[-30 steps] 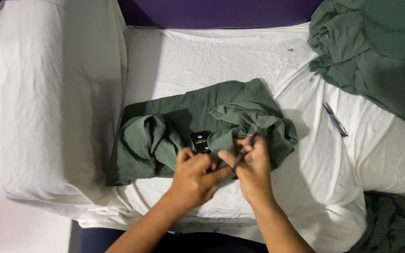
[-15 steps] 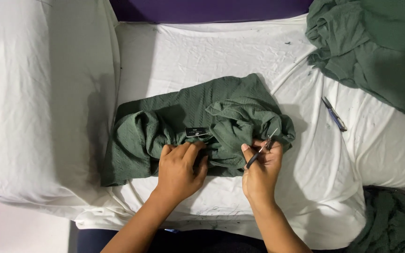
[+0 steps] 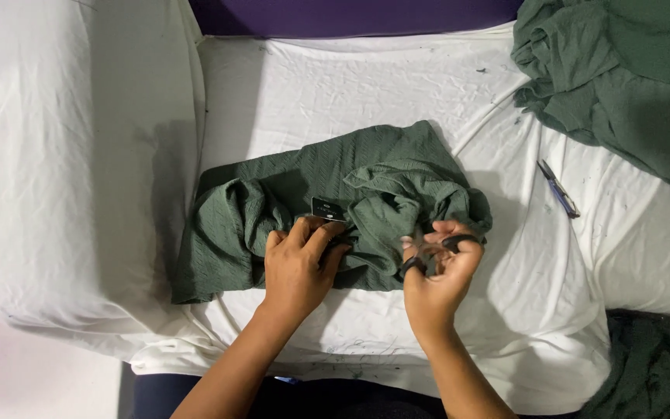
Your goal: Trimming excess threads from a green garment using scissors.
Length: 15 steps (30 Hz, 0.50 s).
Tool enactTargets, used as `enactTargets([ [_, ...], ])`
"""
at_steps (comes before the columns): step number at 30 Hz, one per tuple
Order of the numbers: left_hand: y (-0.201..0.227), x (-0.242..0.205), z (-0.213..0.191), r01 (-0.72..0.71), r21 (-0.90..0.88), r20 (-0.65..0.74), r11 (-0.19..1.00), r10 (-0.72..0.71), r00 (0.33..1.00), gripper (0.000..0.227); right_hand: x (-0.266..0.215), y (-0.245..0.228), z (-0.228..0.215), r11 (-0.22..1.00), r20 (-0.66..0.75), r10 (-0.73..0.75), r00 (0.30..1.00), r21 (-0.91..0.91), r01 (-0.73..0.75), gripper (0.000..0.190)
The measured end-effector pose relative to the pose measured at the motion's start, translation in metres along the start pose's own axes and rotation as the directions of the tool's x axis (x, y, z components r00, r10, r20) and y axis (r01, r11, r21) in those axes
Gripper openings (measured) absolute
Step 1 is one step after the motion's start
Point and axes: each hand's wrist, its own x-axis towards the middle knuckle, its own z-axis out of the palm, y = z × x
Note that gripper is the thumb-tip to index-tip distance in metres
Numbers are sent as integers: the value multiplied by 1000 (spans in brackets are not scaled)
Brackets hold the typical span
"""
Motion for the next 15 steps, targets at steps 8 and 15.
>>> enactTargets([
  [8, 4, 3, -2, -11, 7, 114, 1000, 11, 993, 47, 14, 35, 23, 873, 280, -178, 943, -397, 283, 40],
  [15, 1, 16, -16, -15, -182, 256, 983, 62, 965, 58, 37, 29, 21, 852, 160, 430, 889, 255, -458, 35],
])
